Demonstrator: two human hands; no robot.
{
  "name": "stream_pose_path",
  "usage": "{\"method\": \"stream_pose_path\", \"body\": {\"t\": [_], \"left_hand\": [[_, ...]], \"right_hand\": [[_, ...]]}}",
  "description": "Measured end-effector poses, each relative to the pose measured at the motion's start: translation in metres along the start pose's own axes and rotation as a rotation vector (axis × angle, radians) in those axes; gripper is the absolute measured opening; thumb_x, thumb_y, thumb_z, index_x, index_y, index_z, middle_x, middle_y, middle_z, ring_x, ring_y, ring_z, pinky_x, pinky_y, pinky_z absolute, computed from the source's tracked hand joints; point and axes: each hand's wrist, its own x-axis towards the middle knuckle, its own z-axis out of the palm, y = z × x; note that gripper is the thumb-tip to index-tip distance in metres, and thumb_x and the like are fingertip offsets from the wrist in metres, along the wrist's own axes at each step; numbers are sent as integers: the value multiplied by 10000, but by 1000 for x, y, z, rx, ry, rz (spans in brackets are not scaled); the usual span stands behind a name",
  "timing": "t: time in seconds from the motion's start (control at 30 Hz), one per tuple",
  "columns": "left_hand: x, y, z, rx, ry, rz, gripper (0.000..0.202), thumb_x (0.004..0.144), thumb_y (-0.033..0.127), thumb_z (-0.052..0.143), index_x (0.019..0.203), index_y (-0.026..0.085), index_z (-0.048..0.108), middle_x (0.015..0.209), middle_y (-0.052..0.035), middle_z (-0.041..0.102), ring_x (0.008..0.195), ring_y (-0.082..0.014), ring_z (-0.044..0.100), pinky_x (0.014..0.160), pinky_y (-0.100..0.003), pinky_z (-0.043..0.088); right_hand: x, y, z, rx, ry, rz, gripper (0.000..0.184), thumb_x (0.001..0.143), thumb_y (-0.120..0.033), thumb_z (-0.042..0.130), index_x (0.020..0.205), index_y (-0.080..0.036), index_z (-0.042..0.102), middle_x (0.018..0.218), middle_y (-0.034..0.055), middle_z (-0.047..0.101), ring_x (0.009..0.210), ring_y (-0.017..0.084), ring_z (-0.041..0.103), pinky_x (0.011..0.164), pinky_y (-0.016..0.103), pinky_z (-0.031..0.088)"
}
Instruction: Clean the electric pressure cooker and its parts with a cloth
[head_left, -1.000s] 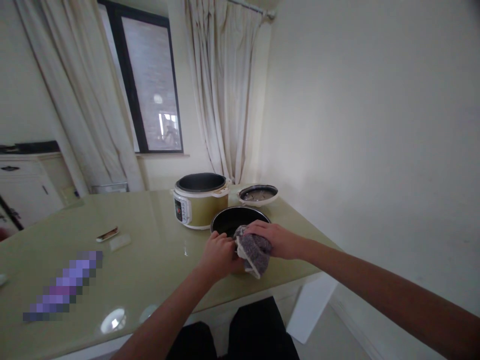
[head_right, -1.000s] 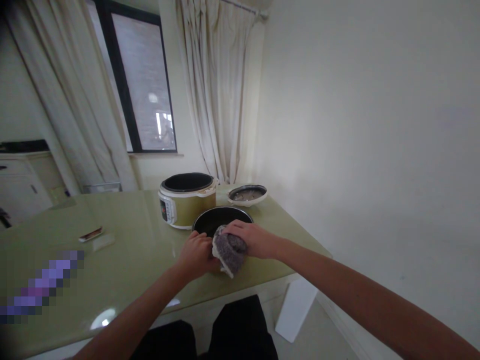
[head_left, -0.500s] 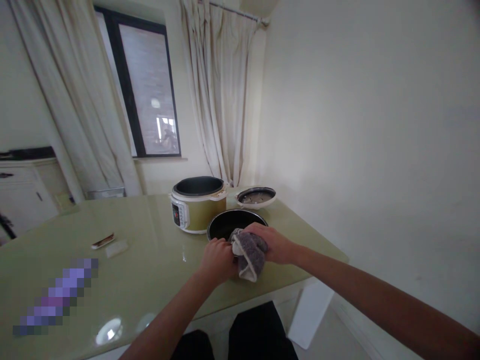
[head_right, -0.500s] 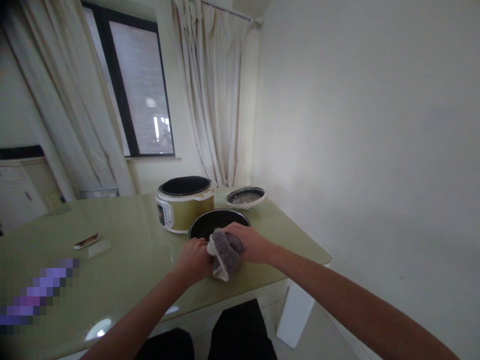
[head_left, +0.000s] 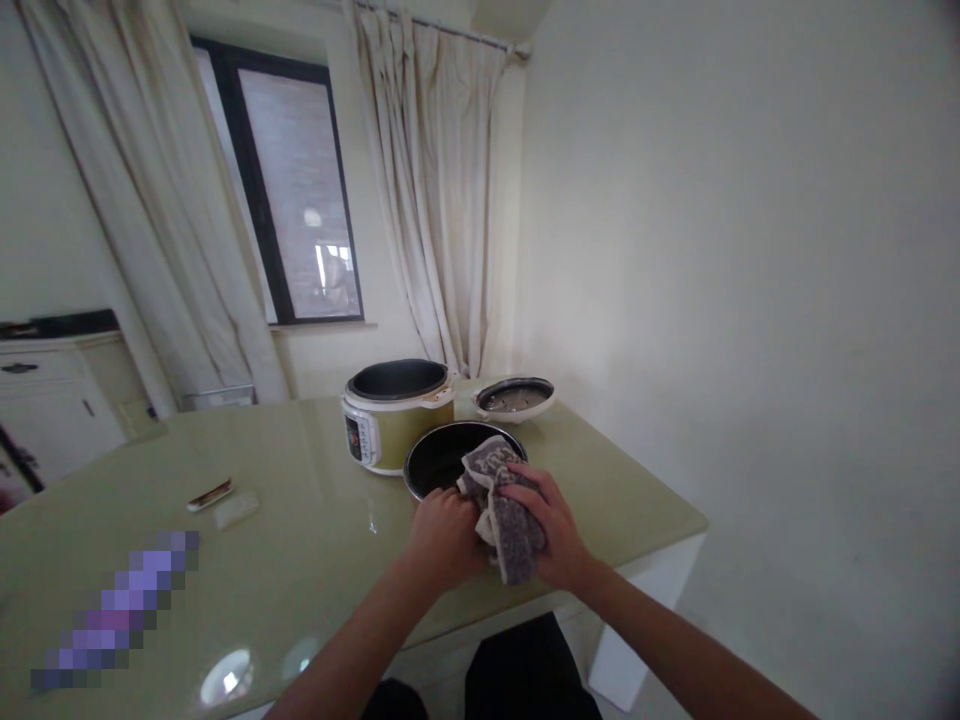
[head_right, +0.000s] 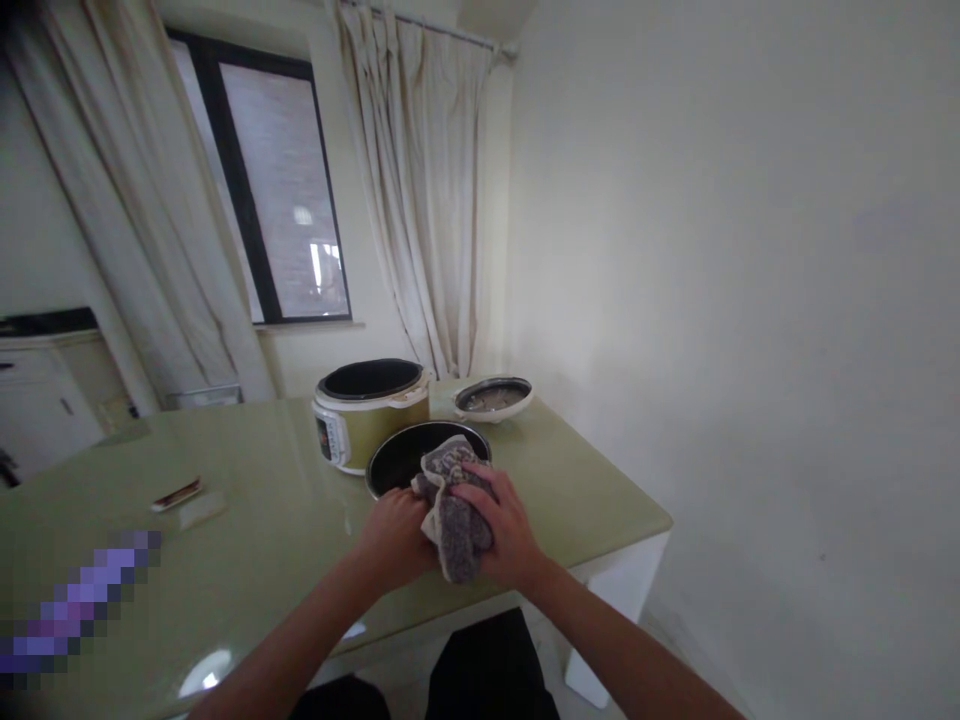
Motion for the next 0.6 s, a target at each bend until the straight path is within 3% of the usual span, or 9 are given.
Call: {"method": "stream_pose_path", "body": {"t": [0.1,0.17,0.27,0.33,0.43,0.53,0.6], "left_hand": [[-6,-14,-2,20,22,0,315,943,448,588,1055,192,734,918,-141,768,887,-327,737,780,-417,501],[-12,-31,-9,16,4,15,374,973,525,545,1040,211,737,911,-131,767,879,-320,740,767,-404,500],[-18,-46,-19,28,-70,-4,309,955,483,577,988,227,746,921,-116,785,918,-315,754,795,-391,508],[-16,-37,-21,41,-84,-18,272,920,410,609,1088,233,729,965,-105,798,934,-312,762,802,-387,518],[-4,-2,-16,55,-58,-33,304,913,371,600,1162,218,684,1000,-115,801,904,-328,772,755,-397,536],[11,30,-7,95,-54,-104,331,1020,422,470,1072,185,695,920,-157,793,852,-355,780,708,-418,546],[15,36,-4,115,-61,-101,399,1057,464,424,1047,183,706,899,-168,793,836,-355,784,700,-415,547]], "right_hand": [[-6,17,-2,53,258,160,502,916,-424,630,1380,-241,574,1491,208,535,1379,406,552,1176,620,447],[-10,33,-3,101,445,317,527,920,-442,615,1392,-218,549,1408,210,610,1327,402,597,1146,632,476],[-16,49,8,245,550,511,623,855,-511,722,1387,-221,577,1363,172,683,1294,393,634,1132,629,495],[-19,50,27,398,563,615,672,776,-548,826,1342,-234,644,1362,133,712,1298,385,643,1164,617,473],[-23,40,61,691,591,716,684,723,-624,872,1275,-248,721,1340,91,744,1322,364,642,1207,565,444],[-30,30,82,895,649,726,664,822,-772,710,1245,-262,757,1343,76,750,1375,326,614,1212,505,447],[-31,29,80,920,667,737,655,877,-806,611,1211,-268,780,1306,65,768,1361,308,626,1188,472,470]]}}
